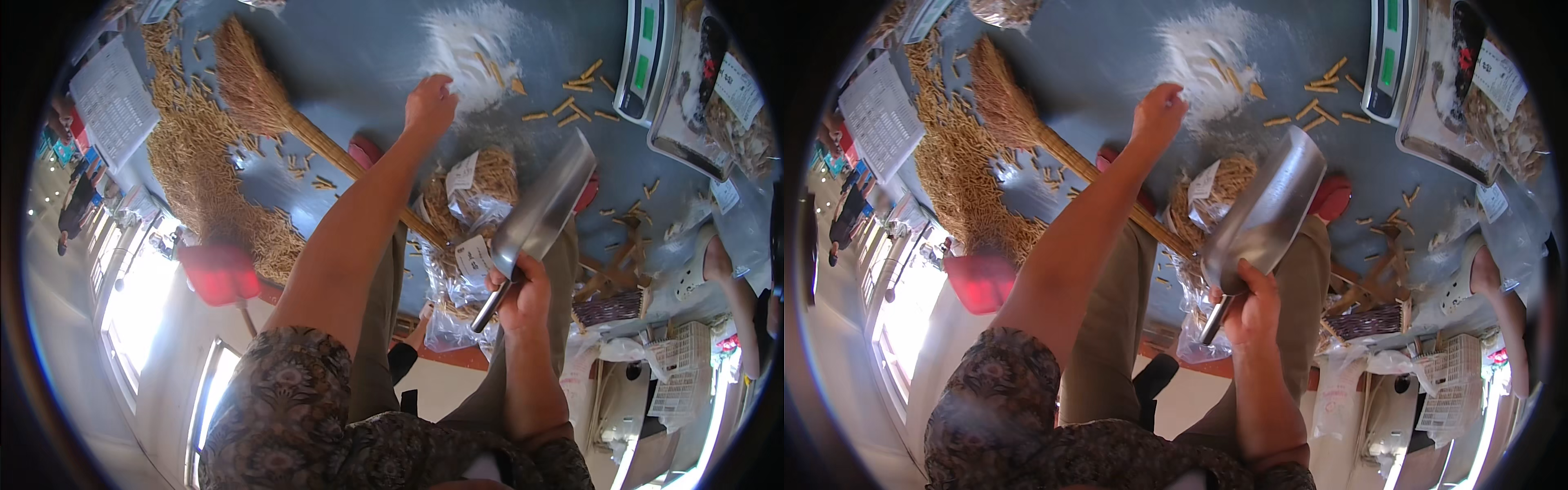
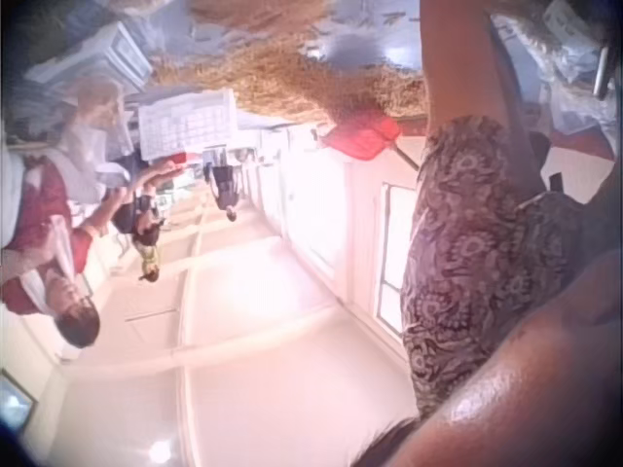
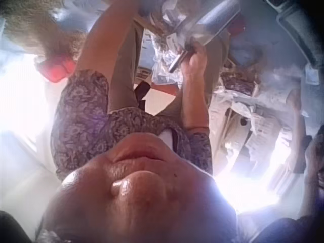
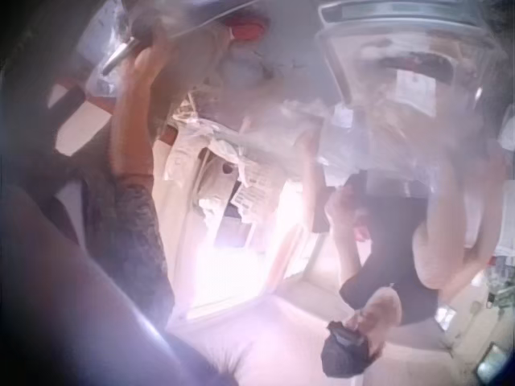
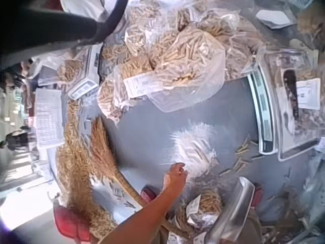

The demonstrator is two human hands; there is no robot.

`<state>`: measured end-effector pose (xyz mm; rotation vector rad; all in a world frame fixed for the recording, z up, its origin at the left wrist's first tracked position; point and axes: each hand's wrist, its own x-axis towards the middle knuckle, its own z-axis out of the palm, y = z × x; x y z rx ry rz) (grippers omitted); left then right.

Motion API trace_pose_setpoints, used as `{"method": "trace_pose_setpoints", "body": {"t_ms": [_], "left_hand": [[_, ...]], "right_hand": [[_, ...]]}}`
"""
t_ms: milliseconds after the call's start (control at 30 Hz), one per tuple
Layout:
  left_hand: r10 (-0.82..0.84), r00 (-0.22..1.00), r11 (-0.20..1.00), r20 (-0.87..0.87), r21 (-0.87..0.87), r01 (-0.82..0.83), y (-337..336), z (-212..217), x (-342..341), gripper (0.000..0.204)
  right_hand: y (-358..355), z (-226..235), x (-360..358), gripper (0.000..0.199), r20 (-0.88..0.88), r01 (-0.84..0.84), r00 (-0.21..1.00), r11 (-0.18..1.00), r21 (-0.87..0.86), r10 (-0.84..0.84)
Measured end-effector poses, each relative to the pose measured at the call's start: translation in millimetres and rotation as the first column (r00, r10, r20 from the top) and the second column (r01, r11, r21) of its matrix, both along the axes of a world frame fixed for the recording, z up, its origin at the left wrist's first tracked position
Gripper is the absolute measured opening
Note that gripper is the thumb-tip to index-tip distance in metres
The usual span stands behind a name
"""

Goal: The person sweeps scattered dried noodles from the floor using a broom and dustpan, then pours the collected noodles into a large white sack. The person also picks up stray noodles by hand and places them into the dustpan.

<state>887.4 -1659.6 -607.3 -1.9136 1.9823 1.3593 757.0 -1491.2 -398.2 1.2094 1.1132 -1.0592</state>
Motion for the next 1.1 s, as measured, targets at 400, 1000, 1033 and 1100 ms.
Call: {"method": "trace_pose_setpoints", "body": {"t_ms": [400,1000,1033,1100], "left_hand": [[-0.211,0.966,0.974,0.153,-0.056,0.221,23.6,-37.2,-99.4,0.034],[-0.458,0.884,0.876,-0.094,-0.215,0.431,44.2,-45.5,-144.9,0.024],[-0.482,0.873,0.86,-0.077,-0.23,0.455,41.8,-40.9,-157.7,0.024],[-0.519,0.854,0.829,-0.032,-0.26,0.495,37.9,-32.9,-190.2,0.025]], "right_hand": [[-6.5,4.6,-16.6,0.014,0.013,-0.052,0.999,0.998,0.034,0.052],[-0.2,4.6,-38.2,0.012,0.008,-0.011,1.0,0.992,0.126,0.011],[4.4,4.4,-39.2,0.013,0.011,-0.001,1.0,0.991,0.134,-0.001],[9.1,3.8,-41.9,0.013,0.01,0.019,1.0,0.991,0.132,-0.02]]}}
